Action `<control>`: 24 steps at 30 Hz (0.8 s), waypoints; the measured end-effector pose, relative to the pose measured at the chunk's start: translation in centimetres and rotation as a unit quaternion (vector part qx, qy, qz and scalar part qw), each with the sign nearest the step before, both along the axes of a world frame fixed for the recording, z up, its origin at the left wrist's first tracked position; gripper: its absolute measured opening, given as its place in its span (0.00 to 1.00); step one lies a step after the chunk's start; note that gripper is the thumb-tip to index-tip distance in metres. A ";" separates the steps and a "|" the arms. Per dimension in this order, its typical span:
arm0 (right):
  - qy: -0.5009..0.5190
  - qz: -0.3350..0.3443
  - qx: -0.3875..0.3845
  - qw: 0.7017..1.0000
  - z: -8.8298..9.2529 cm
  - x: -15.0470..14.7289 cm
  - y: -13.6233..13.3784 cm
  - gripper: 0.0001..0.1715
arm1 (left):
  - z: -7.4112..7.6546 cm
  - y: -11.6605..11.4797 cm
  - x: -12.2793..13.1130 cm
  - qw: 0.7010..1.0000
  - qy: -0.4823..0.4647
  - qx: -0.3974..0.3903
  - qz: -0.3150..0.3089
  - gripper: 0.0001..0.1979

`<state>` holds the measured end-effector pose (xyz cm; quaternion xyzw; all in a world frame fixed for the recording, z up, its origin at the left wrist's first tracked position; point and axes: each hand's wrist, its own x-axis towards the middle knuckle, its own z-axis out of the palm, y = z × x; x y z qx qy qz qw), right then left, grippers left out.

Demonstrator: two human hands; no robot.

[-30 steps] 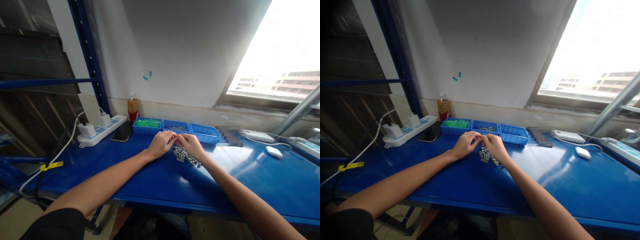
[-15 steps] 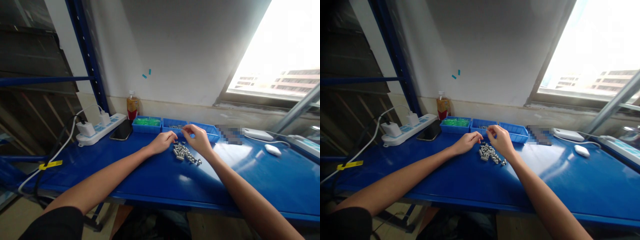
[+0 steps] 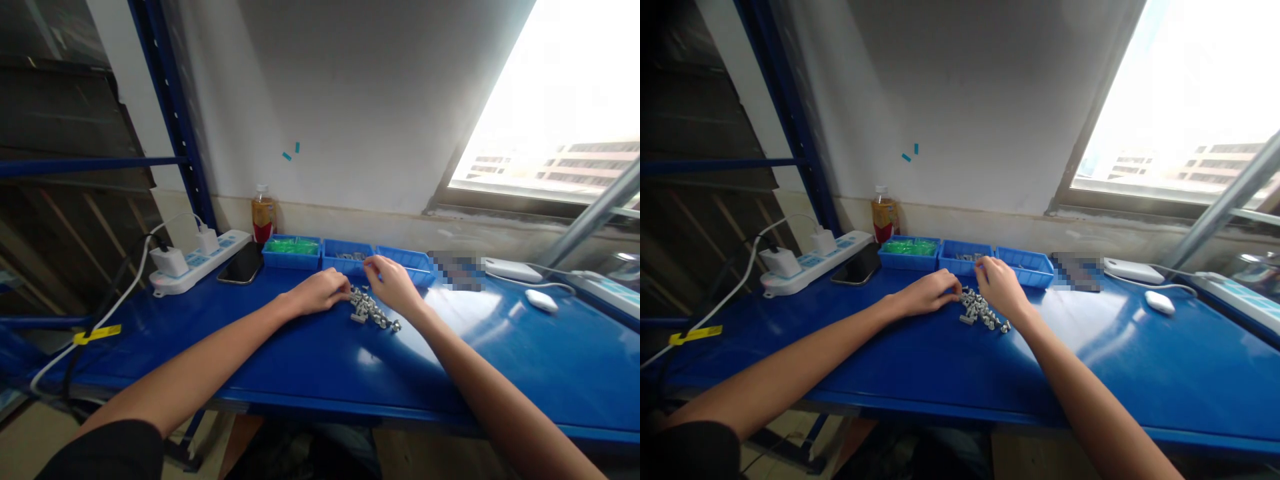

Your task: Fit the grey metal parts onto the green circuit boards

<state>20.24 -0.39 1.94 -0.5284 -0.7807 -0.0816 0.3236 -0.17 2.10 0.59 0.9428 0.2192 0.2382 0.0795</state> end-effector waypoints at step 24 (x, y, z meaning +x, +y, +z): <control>0.058 0.044 -0.130 0.989 -0.6 -1.7 -0.9 0.19 | -1.2 0.2 0.8 0.984 -0.157 0.025 0.080 0.09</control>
